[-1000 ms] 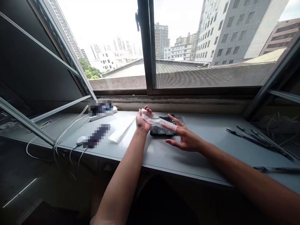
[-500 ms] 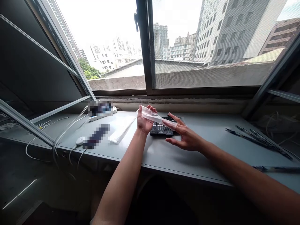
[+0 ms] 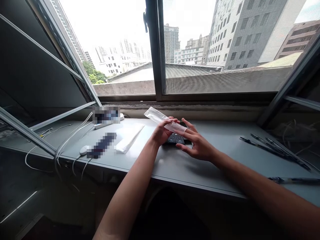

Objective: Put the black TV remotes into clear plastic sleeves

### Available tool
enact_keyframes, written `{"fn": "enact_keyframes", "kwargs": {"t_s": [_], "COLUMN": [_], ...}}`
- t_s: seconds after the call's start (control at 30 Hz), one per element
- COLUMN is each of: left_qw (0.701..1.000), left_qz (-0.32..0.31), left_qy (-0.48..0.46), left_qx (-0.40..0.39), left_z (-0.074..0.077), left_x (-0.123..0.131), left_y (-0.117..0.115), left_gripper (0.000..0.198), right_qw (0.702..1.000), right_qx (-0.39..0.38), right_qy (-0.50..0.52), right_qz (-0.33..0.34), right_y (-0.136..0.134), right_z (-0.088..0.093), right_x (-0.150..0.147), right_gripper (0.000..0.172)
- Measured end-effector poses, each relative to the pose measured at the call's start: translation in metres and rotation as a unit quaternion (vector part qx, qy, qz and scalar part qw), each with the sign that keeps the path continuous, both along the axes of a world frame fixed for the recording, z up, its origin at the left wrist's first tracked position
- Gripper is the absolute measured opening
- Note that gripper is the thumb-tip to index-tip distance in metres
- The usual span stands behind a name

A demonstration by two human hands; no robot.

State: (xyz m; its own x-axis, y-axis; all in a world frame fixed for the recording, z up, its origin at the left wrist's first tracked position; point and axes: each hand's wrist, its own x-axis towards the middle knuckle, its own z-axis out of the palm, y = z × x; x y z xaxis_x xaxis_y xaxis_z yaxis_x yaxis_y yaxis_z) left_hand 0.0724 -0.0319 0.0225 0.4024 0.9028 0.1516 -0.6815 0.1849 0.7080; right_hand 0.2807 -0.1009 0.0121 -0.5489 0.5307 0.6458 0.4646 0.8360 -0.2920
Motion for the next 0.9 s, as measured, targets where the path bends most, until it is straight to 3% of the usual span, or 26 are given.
{"fn": "enact_keyframes", "kwargs": {"t_s": [0.13,0.23,0.4,0.63,0.77,0.9], "left_qw": [0.996,0.994,0.993,0.999,0.997,0.990], "left_qz": [0.074,0.094,0.098,0.036,0.061,0.107], "left_qy": [-0.025,-0.024,-0.026,-0.009,-0.013,-0.031], "left_qx": [-0.039,-0.058,-0.064,-0.010,-0.045,-0.082], "left_z": [0.000,0.001,0.001,-0.004,-0.001,0.006], "left_x": [0.000,-0.001,-0.002,-0.001,-0.003,-0.007], "left_y": [0.007,0.008,0.007,0.006,0.007,0.007], "left_gripper": [0.025,0.026,0.028,0.034,0.035,0.032], "right_qw": [1.000,1.000,1.000,1.000,0.999,0.992], "right_qx": [0.014,0.027,0.029,0.021,0.035,0.042], "right_qy": [-0.002,0.003,0.010,0.013,0.035,0.078], "right_qz": [-0.004,-0.001,-0.005,-0.007,-0.005,-0.085], "right_y": [0.001,0.001,0.002,0.006,0.004,0.003], "right_z": [0.000,-0.001,-0.002,-0.008,-0.003,0.002], "right_x": [0.000,0.000,0.001,0.001,-0.001,0.000], "right_gripper": [0.063,0.059,0.057,0.058,0.055,0.043]}}
